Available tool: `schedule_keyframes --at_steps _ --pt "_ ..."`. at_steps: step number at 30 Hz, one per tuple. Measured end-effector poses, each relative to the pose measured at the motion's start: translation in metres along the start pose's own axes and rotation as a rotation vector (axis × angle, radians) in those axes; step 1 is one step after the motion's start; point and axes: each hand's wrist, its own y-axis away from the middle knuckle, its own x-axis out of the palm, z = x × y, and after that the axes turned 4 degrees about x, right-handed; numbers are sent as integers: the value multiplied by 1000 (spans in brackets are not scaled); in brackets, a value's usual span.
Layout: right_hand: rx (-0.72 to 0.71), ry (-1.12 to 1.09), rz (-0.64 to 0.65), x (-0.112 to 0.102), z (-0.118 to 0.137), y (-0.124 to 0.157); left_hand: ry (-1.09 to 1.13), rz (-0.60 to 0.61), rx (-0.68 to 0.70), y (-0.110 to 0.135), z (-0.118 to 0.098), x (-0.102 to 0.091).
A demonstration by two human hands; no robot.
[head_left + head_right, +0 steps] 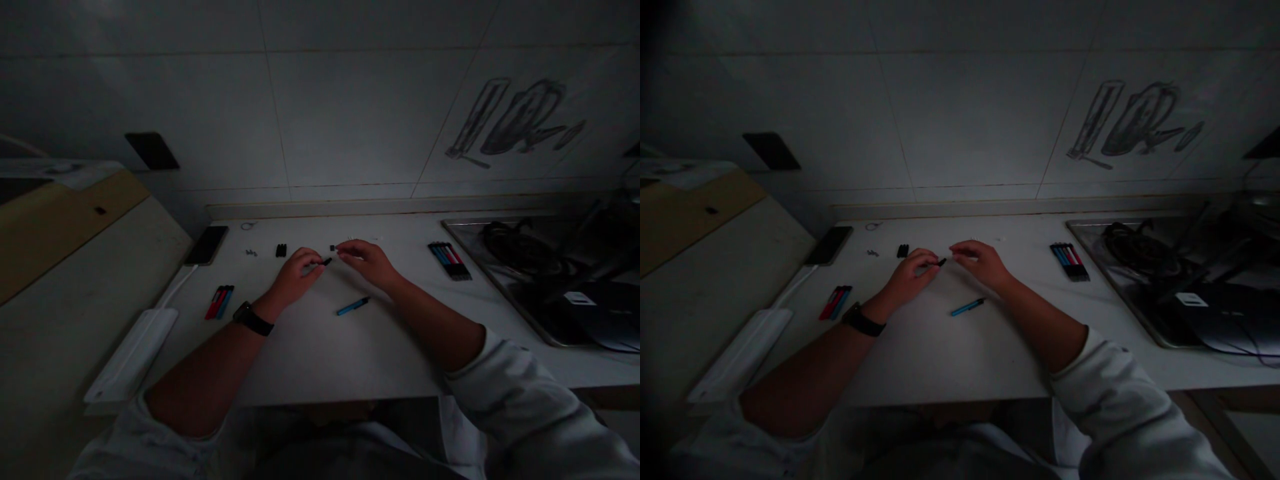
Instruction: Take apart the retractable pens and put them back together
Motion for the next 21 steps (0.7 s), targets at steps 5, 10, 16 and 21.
schedule_keyframes --at_steps 5,10,16,21 --pt "106 408 -193 -50 -22 -12 51 -40 -49 0 1 -1" --pt "193 772 91 -63 -43 -11 23 -20 -56 1 2 -1" --pt "151 914 194 -54 -42 -10 2 -14 -31 0 -1 -1" --pt "177 938 165 -59 -35 -9 -3 4 -33 0 -2 -2"
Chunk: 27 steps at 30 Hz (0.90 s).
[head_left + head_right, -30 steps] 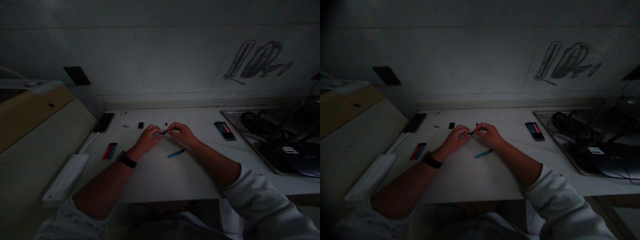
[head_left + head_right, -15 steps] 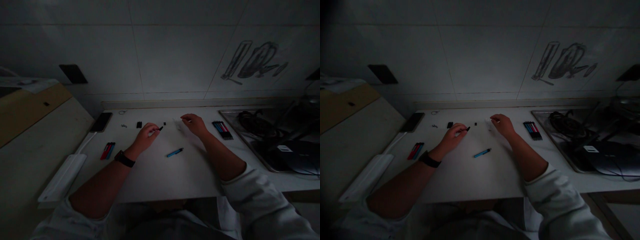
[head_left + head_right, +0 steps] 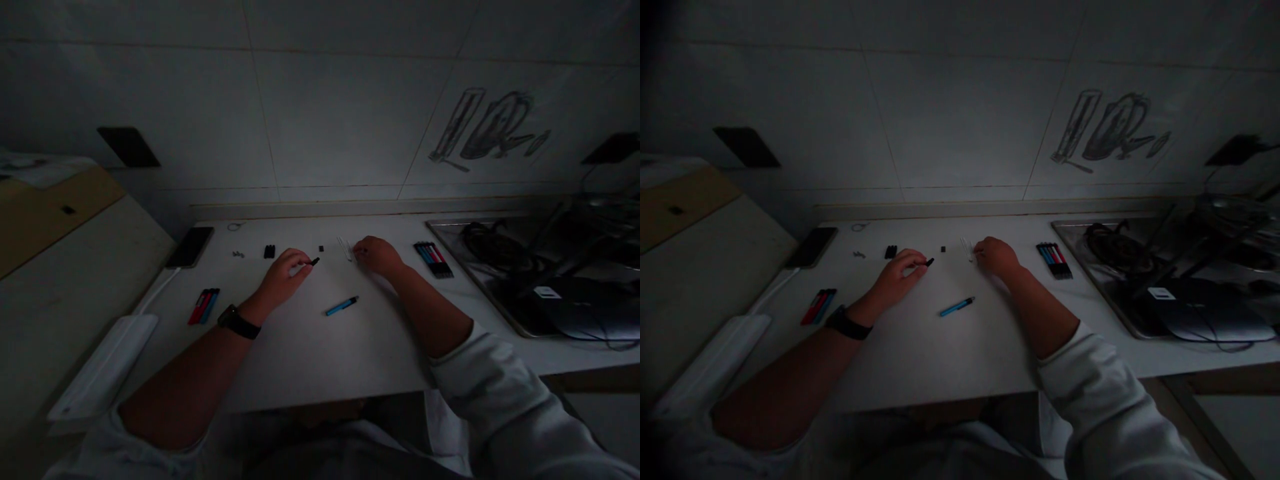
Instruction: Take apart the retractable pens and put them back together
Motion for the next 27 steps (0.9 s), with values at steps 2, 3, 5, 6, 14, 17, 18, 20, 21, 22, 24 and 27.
schedule_keyframes --at_steps 2,3,5,6,14,17,18,20,21,22,24,27 --pt "-43 14 24 -4 -1 1 -4 4 -8 0 0 0" --pt "-62 31 45 -7 -2 2 -5 5 -11 0 1 0" --pt "-77 83 92 -12 -3 3 -3 6 -9 0 2 0" --pt "-78 113 118 -15 -3 5 -4 4 -6 0 2 0" --pt "-179 106 245 -22 15 18 -88 14 6 1 3 -1" --pt "-202 44 210 -21 26 19 -144 25 11 1 2 -1" --pt "-202 40 197 -21 28 18 -160 30 12 2 2 -2" --pt "-197 57 184 -22 29 18 -184 35 10 2 3 -2" --pt "-198 72 183 -22 29 17 -192 36 8 2 4 -2" --pt "-199 88 183 -22 28 17 -199 39 6 2 4 -2" --pt "-195 116 189 -21 26 17 -211 47 6 2 5 -2" --pt "-196 125 208 -18 25 18 -221 69 11 3 5 -2"
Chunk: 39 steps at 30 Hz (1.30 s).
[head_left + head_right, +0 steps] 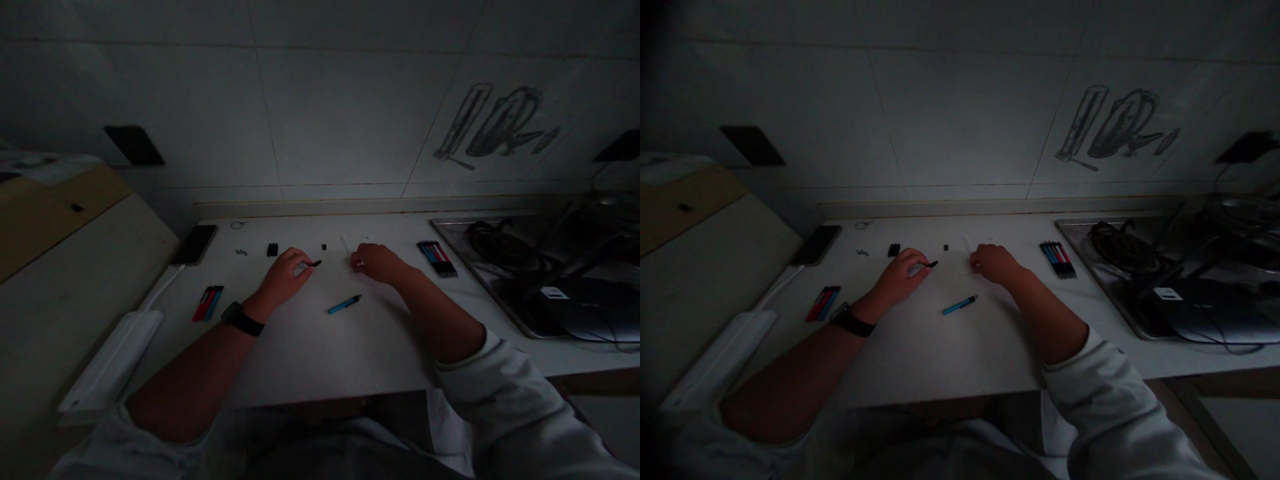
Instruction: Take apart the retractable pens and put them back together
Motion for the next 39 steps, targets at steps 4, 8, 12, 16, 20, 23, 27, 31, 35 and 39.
schedule_keyframes --at_steps 4,8,12,16,20,23,27,31,35,39 --pt "-7 -4 6 2 7 1 1 12 -3 0 -1 -1" --pt "-38 -57 -78 -2 18 0 5 6 -9 0 -2 -1" --pt "-114 -194 -244 -8 24 -3 0 -4 -9 -1 -1 -1" --pt "-208 -276 -327 -7 26 -3 -13 -13 2 0 0 0" --pt "-237 -285 -328 -6 28 -1 -14 -19 6 0 1 1" --pt "-242 -258 -326 -6 29 -1 -13 -21 9 0 0 1" --pt "-268 -215 -344 -6 31 -1 -44 -16 16 0 -1 1" --pt "-278 -187 -361 -8 34 0 -89 -12 32 0 -2 0" --pt "-281 -157 -363 -7 41 2 -89 -22 42 -1 -4 0" --pt "-270 -132 -373 -2 49 1 -78 -26 65 -1 -6 0"
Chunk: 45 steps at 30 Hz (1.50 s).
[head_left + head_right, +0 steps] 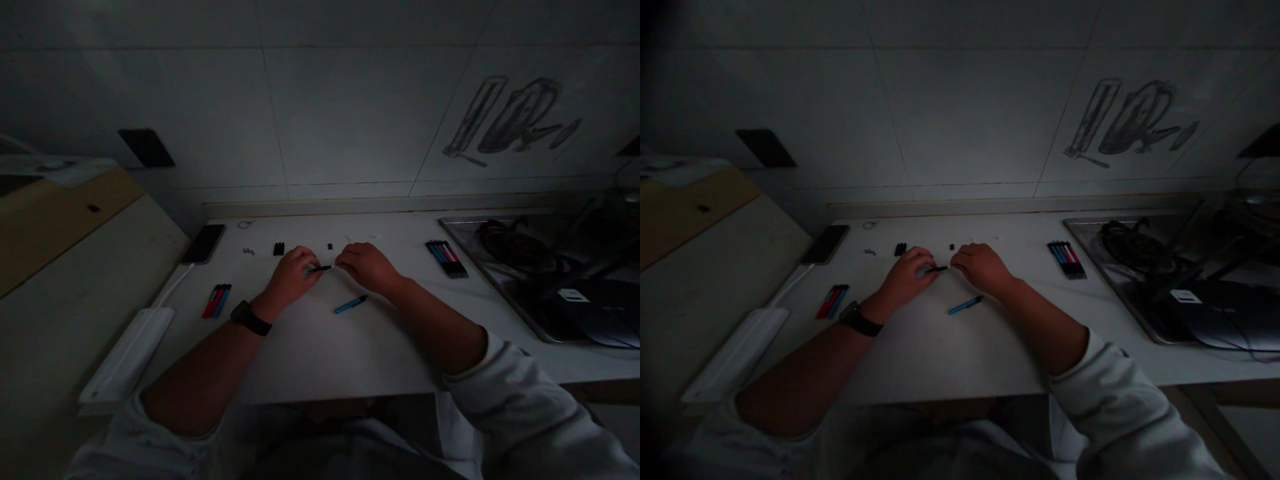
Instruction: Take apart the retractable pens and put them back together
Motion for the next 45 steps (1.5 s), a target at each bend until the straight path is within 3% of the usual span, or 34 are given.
schedule_keyframes --at_steps 7,14,27,33,35,38,41,45 --pt "-10 -22 -64 11 5 2 41 -3 11 0 -2 0" --pt "44 -10 -151 1 -11 5 27 -71 -46 -2 0 -2" --pt "14 -39 -71 6 -7 3 65 -54 -16 -1 1 -2" --pt "225 -133 -219 -19 -16 4 14 -81 -77 -1 4 -3" --pt "245 -182 -163 -29 -17 6 -7 -97 -99 -1 6 -3" --pt "116 -296 116 -35 -11 13 -16 -110 -116 -1 8 -3" --pt "-30 -337 367 -26 2 19 -15 -107 -127 -1 8 -3" --pt "-117 -345 474 -11 15 21 -11 -104 -127 -1 7 -4"
